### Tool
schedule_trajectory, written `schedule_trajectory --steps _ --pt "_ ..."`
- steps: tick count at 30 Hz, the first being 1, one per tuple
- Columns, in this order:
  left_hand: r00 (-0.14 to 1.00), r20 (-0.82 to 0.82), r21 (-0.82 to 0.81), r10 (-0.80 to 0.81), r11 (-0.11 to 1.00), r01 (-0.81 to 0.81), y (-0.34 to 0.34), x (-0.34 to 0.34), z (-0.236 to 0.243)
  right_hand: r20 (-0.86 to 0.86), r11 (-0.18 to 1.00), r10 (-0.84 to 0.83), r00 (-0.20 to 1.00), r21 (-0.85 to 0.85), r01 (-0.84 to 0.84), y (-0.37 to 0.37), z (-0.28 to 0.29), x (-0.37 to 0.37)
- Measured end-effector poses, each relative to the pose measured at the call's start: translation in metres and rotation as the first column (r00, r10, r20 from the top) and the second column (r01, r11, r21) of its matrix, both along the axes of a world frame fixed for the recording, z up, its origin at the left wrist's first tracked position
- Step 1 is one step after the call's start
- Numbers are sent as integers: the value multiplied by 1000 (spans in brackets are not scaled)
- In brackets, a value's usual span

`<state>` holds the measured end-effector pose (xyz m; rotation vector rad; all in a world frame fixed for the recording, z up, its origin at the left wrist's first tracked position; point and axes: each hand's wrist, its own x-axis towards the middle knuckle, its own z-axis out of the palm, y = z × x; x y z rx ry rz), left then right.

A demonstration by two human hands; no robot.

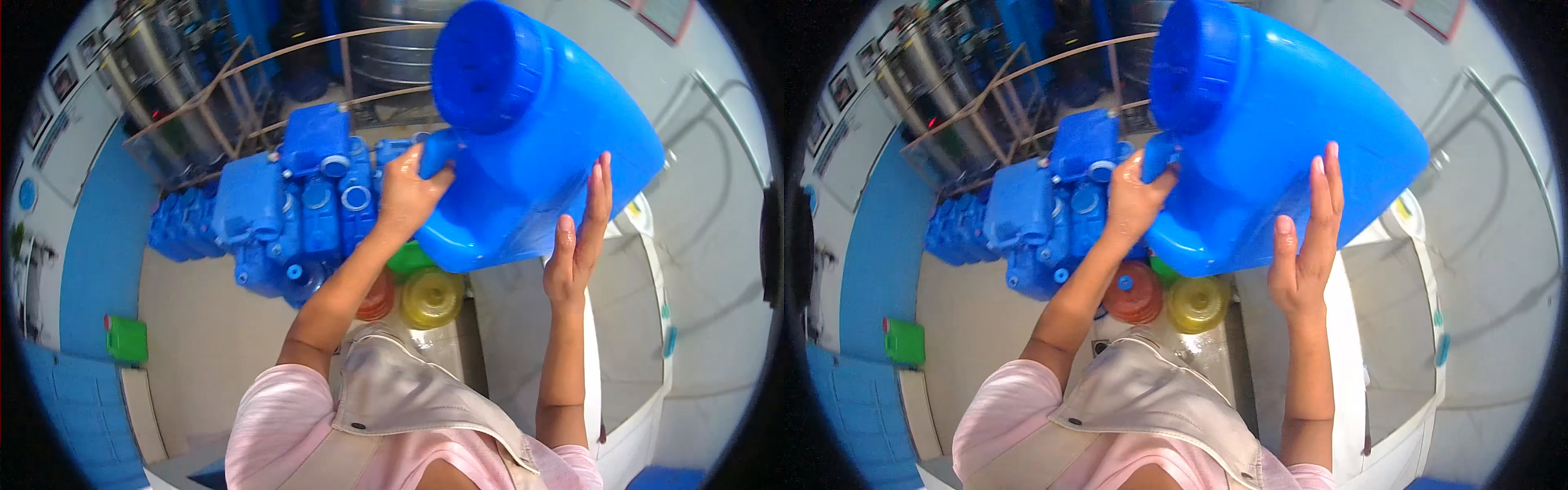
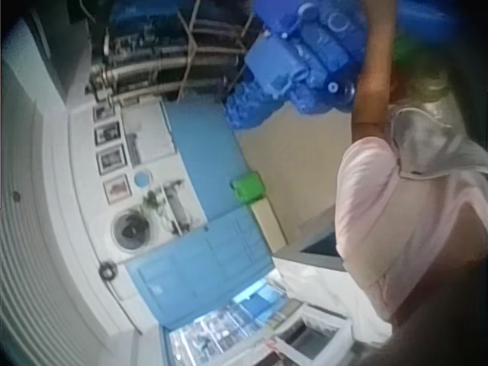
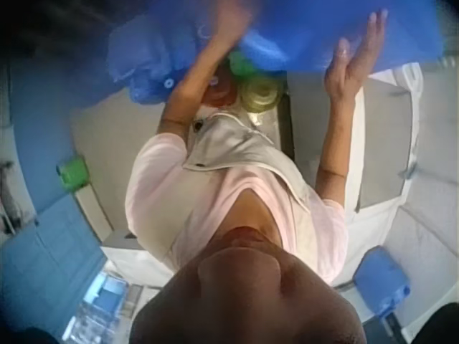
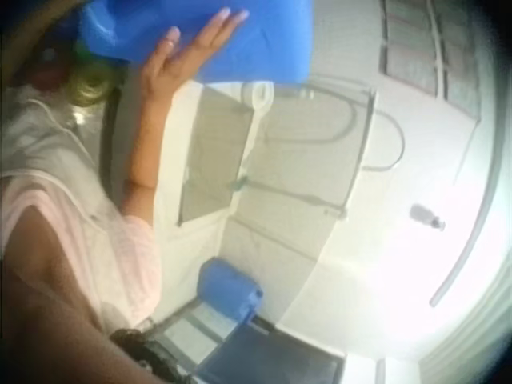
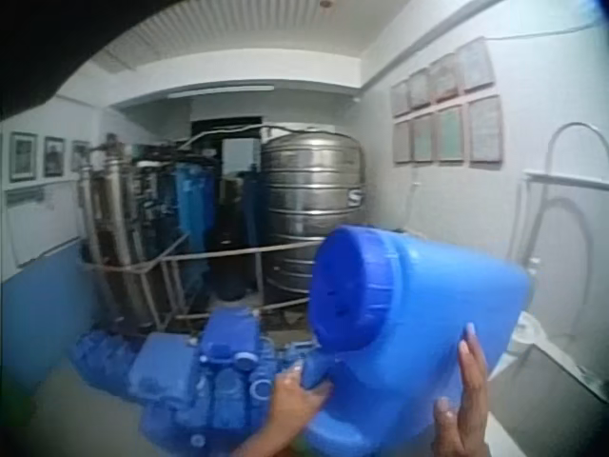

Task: The person cleans a blue water container by scrubbing the exterior with a sponge, cutting off plastic seals with scissors, and rinsing the interior and exterior with running water before replacing the cap.

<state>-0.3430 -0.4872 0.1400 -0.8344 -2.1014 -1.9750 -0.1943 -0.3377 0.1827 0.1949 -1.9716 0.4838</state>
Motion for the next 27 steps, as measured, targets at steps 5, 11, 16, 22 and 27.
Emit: schedule_trajectory --steps 5,11,16,22,27 --pt "961 206 30 187 980 -197 -186 -60 -17 301 840 313 901 -531 -114 -75 -80 -84" --pt "849 231 -28 476 875 -483 -365 -148 -52 570 805 392 723 -593 31 -100 -258 -150" --pt "577 284 64 766 585 -808 -507 -210 -90 774 794 405 487 -561 232 -170 -295 -206" --pt "459 410 198 789 414 -888 -626 -265 -131 802 849 448 396 -520 92 -227 -359 -314" --pt "437 622 342 650 277 -898 -739 -343 -236 816 829 545 195 -559 24 -342 -363 -412"
